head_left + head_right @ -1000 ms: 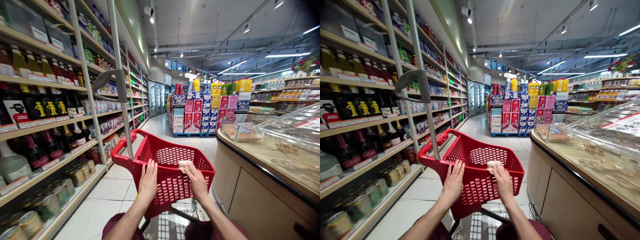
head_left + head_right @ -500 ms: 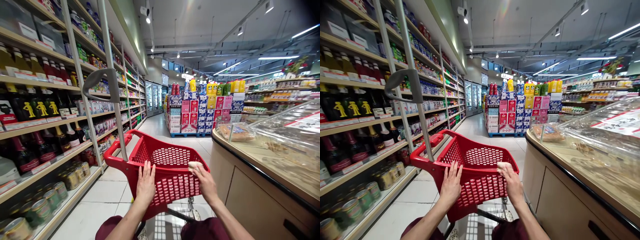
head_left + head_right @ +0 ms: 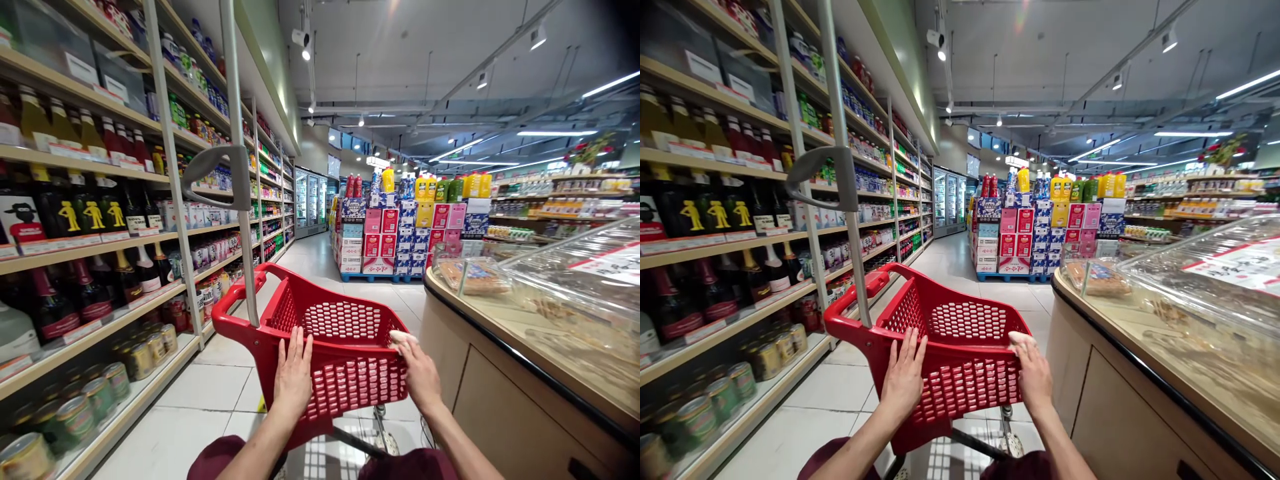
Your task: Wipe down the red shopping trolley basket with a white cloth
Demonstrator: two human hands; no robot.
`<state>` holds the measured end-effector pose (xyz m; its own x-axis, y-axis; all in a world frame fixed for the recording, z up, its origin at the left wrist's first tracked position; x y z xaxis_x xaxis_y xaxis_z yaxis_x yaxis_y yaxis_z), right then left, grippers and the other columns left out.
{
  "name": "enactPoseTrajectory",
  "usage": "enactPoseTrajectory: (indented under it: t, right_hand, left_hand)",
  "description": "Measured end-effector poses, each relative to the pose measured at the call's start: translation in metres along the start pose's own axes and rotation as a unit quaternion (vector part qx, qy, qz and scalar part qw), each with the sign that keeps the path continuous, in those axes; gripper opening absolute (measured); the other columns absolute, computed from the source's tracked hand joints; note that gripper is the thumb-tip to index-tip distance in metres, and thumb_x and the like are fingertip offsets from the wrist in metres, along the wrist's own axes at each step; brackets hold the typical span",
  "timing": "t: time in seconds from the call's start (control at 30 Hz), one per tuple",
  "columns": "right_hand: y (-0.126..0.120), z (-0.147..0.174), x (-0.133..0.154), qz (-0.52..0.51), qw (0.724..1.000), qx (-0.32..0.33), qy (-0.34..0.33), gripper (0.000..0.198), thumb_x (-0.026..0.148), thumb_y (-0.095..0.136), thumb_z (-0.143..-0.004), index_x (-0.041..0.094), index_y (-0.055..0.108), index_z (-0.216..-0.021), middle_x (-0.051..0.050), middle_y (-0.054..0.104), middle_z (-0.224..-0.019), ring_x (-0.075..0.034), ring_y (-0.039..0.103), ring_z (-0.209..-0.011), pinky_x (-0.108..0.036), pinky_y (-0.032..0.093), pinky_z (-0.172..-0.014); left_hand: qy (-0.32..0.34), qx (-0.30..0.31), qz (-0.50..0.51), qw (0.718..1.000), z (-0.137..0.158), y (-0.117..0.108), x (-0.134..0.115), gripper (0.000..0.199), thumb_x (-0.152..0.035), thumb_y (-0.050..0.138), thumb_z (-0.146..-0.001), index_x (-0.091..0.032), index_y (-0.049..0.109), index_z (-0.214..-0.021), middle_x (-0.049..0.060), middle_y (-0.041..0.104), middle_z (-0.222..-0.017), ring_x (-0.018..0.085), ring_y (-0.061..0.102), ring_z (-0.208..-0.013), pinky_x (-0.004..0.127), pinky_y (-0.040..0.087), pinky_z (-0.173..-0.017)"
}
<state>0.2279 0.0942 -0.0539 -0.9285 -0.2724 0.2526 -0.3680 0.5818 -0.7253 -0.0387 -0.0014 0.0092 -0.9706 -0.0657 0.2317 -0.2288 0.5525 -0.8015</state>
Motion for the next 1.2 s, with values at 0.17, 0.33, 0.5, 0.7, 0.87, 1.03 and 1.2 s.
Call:
enactPoseTrajectory:
  t: [0.17,0.33,0.5,0.7,0.87,1.03,1.2]
  right_hand:
    - [0.005,0.002,0.032,-0.023,0.995,-0.023,-0.094,0.059,-0.003,0.030,-0.065,0.024,0.059,-0.110,-0.001,0.049,-0.126,-0.018,0.040,-0.120,-0.035,0.034,-0.096]
    - [0.002,0.001,0.019,-0.022,0.995,0.018,-0.098,0.061,-0.004,0.030,-0.066,0.026,0.056,-0.112,-0.002,0.047,-0.129,-0.018,0.046,-0.114,-0.038,0.035,-0.094]
    - [0.001,-0.003,0.009,0.029,0.999,0.018,-0.010,0.055,-0.002,0.031,-0.067,0.022,0.061,-0.106,-0.006,0.052,-0.123,-0.021,0.048,-0.112,-0.042,0.037,-0.091]
    - [0.001,0.005,0.061,-0.044,0.985,-0.003,-0.168,0.065,-0.008,0.027,-0.065,0.024,0.055,-0.115,-0.003,0.047,-0.129,-0.018,0.040,-0.120,-0.039,0.032,-0.097]
    - [-0.005,-0.004,0.022,0.009,0.999,0.011,-0.041,0.052,-0.002,0.029,-0.071,0.019,0.061,-0.106,-0.009,0.052,-0.123,-0.023,0.047,-0.113,-0.046,0.036,-0.093]
    - [0.002,0.002,0.091,-0.073,0.985,-0.022,-0.157,0.054,-0.003,0.030,-0.073,0.022,0.057,-0.112,-0.005,0.050,-0.126,-0.018,0.042,-0.118,-0.038,0.036,-0.095]
    - [0.000,0.006,0.072,-0.028,0.990,-0.024,-0.139,0.060,-0.007,0.028,-0.068,0.022,0.056,-0.112,-0.005,0.048,-0.128,-0.019,0.042,-0.119,-0.041,0.034,-0.095]
  left_hand:
    - [0.002,0.006,-0.005,1.000,0.000,0.000,-0.001,0.068,-0.018,0.047,-0.067,-0.014,0.029,-0.133,0.014,0.022,-0.143,0.026,0.008,-0.133,0.046,0.007,-0.106]
    - [0.020,0.011,-0.009,1.000,0.002,-0.005,0.001,0.068,-0.015,0.045,-0.068,-0.014,0.029,-0.133,0.013,0.023,-0.142,0.024,0.009,-0.133,0.045,0.008,-0.106]
    - [0.018,0.017,-0.009,1.000,0.003,-0.009,-0.001,0.065,-0.018,0.045,-0.070,-0.011,0.030,-0.132,0.013,0.024,-0.142,0.025,0.010,-0.132,0.045,0.009,-0.106]
    - [0.040,0.030,0.002,0.999,0.003,-0.014,0.009,0.064,-0.015,0.039,-0.070,-0.008,0.028,-0.132,0.012,0.024,-0.142,0.021,0.013,-0.132,0.045,0.005,-0.107]
    - [0.039,0.032,0.008,0.999,0.002,-0.013,0.011,0.065,-0.013,0.037,-0.068,-0.008,0.029,-0.132,0.010,0.024,-0.142,0.021,0.012,-0.133,0.046,0.002,-0.108]
    - [0.046,0.039,0.011,0.998,0.001,-0.016,0.013,0.063,-0.013,0.035,-0.070,-0.007,0.029,-0.132,0.011,0.024,-0.142,0.020,0.012,-0.133,0.045,0.003,-0.108]
    - [0.010,0.031,0.000,0.999,0.004,-0.023,0.027,0.065,-0.012,0.036,-0.068,-0.007,0.027,-0.133,0.010,0.021,-0.143,0.021,0.010,-0.133,0.046,0.002,-0.107]
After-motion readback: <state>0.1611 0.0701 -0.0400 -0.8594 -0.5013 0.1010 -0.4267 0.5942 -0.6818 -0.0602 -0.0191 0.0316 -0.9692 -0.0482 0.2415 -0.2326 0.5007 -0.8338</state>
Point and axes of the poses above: each hand's wrist, its own z-axis away from the middle knuckle, its own y-axis out of the palm, x = y × z, the point moved 1 cm from there along -z, towards the middle knuckle
